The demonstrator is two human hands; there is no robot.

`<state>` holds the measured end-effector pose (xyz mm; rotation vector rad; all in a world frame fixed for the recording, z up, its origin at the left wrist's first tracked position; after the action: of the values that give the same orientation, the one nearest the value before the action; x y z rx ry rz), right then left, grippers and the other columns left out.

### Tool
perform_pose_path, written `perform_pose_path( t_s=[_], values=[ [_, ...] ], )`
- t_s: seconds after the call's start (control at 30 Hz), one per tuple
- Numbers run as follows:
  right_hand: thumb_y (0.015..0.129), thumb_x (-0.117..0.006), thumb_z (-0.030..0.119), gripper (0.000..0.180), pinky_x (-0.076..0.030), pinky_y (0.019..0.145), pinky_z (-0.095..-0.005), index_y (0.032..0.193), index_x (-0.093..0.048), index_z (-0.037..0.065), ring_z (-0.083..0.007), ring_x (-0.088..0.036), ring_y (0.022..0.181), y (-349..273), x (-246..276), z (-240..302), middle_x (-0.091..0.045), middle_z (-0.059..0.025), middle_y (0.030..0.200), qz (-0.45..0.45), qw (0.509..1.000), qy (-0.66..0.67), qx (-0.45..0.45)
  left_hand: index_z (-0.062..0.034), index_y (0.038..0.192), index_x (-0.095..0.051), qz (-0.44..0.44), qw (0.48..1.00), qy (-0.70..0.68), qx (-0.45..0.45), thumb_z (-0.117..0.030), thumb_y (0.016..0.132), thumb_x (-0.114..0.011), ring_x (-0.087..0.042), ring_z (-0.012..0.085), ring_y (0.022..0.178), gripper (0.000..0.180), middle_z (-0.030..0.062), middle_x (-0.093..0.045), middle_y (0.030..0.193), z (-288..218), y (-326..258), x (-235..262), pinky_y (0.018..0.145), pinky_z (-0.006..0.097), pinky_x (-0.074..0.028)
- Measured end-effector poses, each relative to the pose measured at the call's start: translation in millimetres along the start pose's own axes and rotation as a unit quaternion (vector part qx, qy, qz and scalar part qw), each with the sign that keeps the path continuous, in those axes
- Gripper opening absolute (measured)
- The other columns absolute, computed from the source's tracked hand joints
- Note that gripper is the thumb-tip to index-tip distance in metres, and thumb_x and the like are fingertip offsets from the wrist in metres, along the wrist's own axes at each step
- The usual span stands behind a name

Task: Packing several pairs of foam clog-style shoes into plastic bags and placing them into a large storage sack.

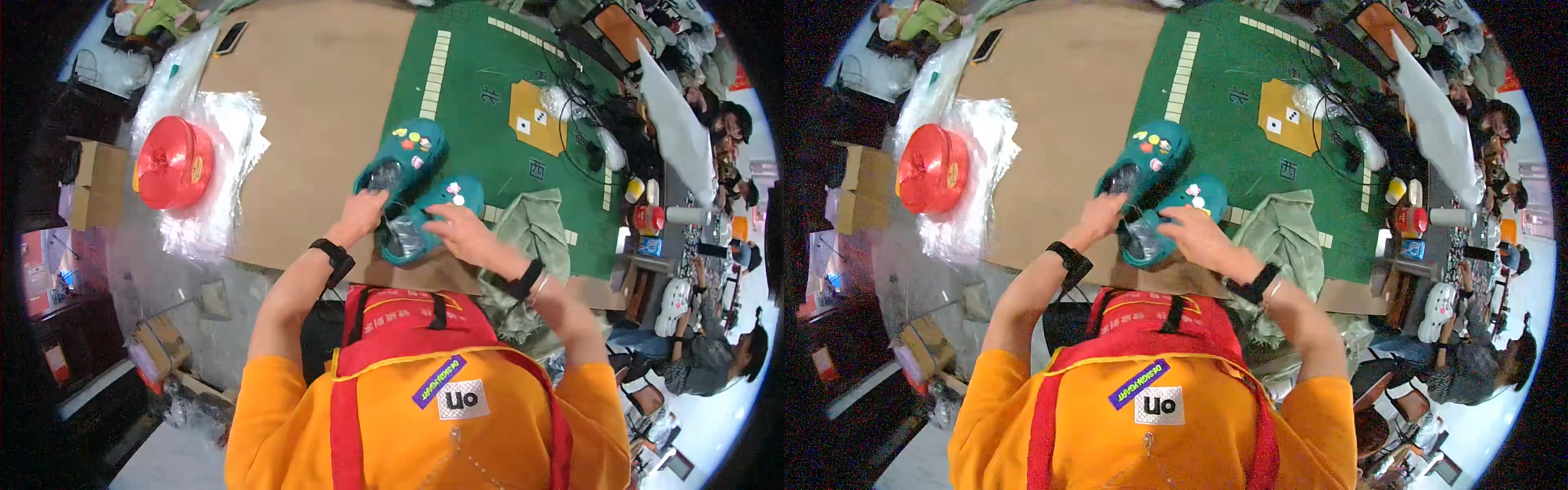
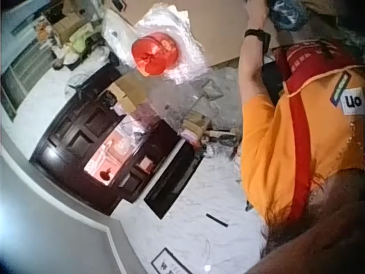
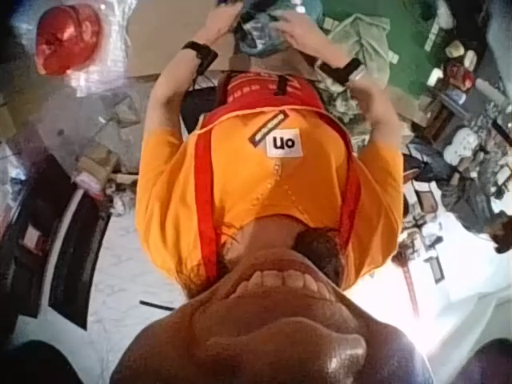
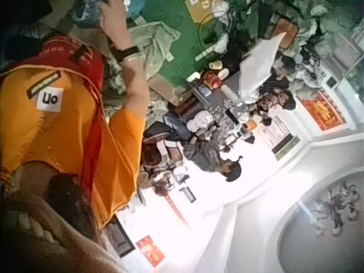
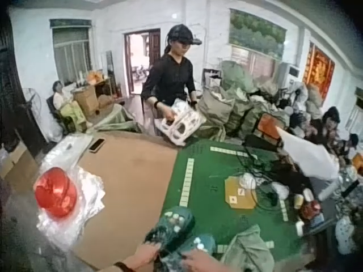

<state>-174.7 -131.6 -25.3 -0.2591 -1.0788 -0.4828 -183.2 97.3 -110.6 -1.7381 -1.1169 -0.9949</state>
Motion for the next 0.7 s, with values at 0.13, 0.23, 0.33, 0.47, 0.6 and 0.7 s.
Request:
perform_pose_path(
  t_s=[0.13, 0.23, 0.33, 0.47, 0.6, 0.7],
  values=[
    [0.073, -0.06, 0.022, 0.042, -0.041, 0.08, -0.037, 0.111, -0.047, 0.008, -0.0289, -0.049, 0.094, -31, -35, 10, -0.043, -0.0129, 0.107, -0.048, 0.956, 0.175, -0.228, -0.0067, 0.091, -0.046, -0.011, 0.998, -0.034, -0.042, -0.011, 0.069, -0.056, -0.054, 0.0309, 0.076, 0.025, 0.0124, -0.057, 0.076, 6, -10, -14, 0.061, 0.046, -0.041],
    [0.072, -0.064, 0.026, 0.052, -0.045, 0.071, -0.0341, 0.114, -0.04, 0.007, -0.025, -0.053, 0.083, -35, -58, 13, -0.039, -0.0123, 0.107, -0.095, 0.932, 0.186, -0.297, -0.0059, 0.09, -0.046, 0.032, 0.996, -0.05, -0.07, -0.01, 0.069, -0.055, -0.054, 0.0323, 0.077, 0.023, 0.0132, -0.057, 0.077, -6, -7, 8, 0.061, 0.047, -0.041],
    [0.07, -0.065, 0.023, 0.052, -0.045, 0.065, -0.0368, 0.109, -0.035, 0.005, -0.0276, -0.055, 0.075, -32, -67, 12, -0.04, -0.014, 0.103, -0.191, 0.849, 0.286, -0.401, -0.0059, 0.097, -0.046, 0.098, 0.991, -0.085, -0.044, -0.025, 0.068, -0.058, -0.054, 0.0344, 0.08, 0.037, 0.017, -0.057, 0.082, 4, -17, 5, 0.067, 0.048, -0.041],
    [0.071, -0.062, 0.02, 0.046, -0.045, 0.066, -0.0353, 0.108, -0.039, 0.004, -0.0246, -0.056, 0.075, -40, -68, 14, -0.042, -0.0126, 0.098, -0.206, 0.837, 0.304, -0.405, -0.0054, 0.116, -0.039, 0.194, 0.977, -0.044, 0.072, -0.052, 0.06, -0.061, -0.053, 0.0332, 0.088, 0.076, 0.0186, -0.055, 0.095, -21, -12, 37, 0.082, 0.053, -0.033],
    [0.071, -0.06, 0.015, 0.031, -0.043, 0.069, -0.0327, 0.097, -0.048, 0.003, -0.026, -0.053, 0.079, -53, -43, 4, -0.045, -0.0134, 0.092, -0.19, 0.854, 0.28, -0.396, 0.0032, 0.124, -0.028, 0.016, 0.994, 0.111, 0.014, -0.057, 0.056, -0.063, -0.042, 0.028, 0.102, 0.098, 0.0147, -0.046, 0.111, -47, -6, 28, 0.088, 0.056, -0.025],
    [0.071, -0.06, 0.015, 0.035, -0.039, 0.078, -0.0355, 0.102, -0.047, 0.005, -0.0291, -0.047, 0.093, -71, -39, -34, -0.046, -0.0134, 0.098, -0.364, 0.843, 0.116, -0.378, 0.0054, 0.122, -0.029, -0.082, 0.994, 0.067, 0.035, -0.053, 0.057, -0.065, -0.042, 0.0291, 0.103, 0.095, 0.0167, -0.047, 0.111, -57, 1, 7, 0.089, 0.054, -0.024]
  ],
)
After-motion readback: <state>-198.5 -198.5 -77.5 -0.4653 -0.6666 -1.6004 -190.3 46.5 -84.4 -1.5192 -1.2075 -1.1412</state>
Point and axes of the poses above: each hand's wrist, its own y-axis towards the middle knuckle, its own x-axis out of the back of the hand, z = x × y, the point moved 1 cm from there along y, towards the middle knuckle
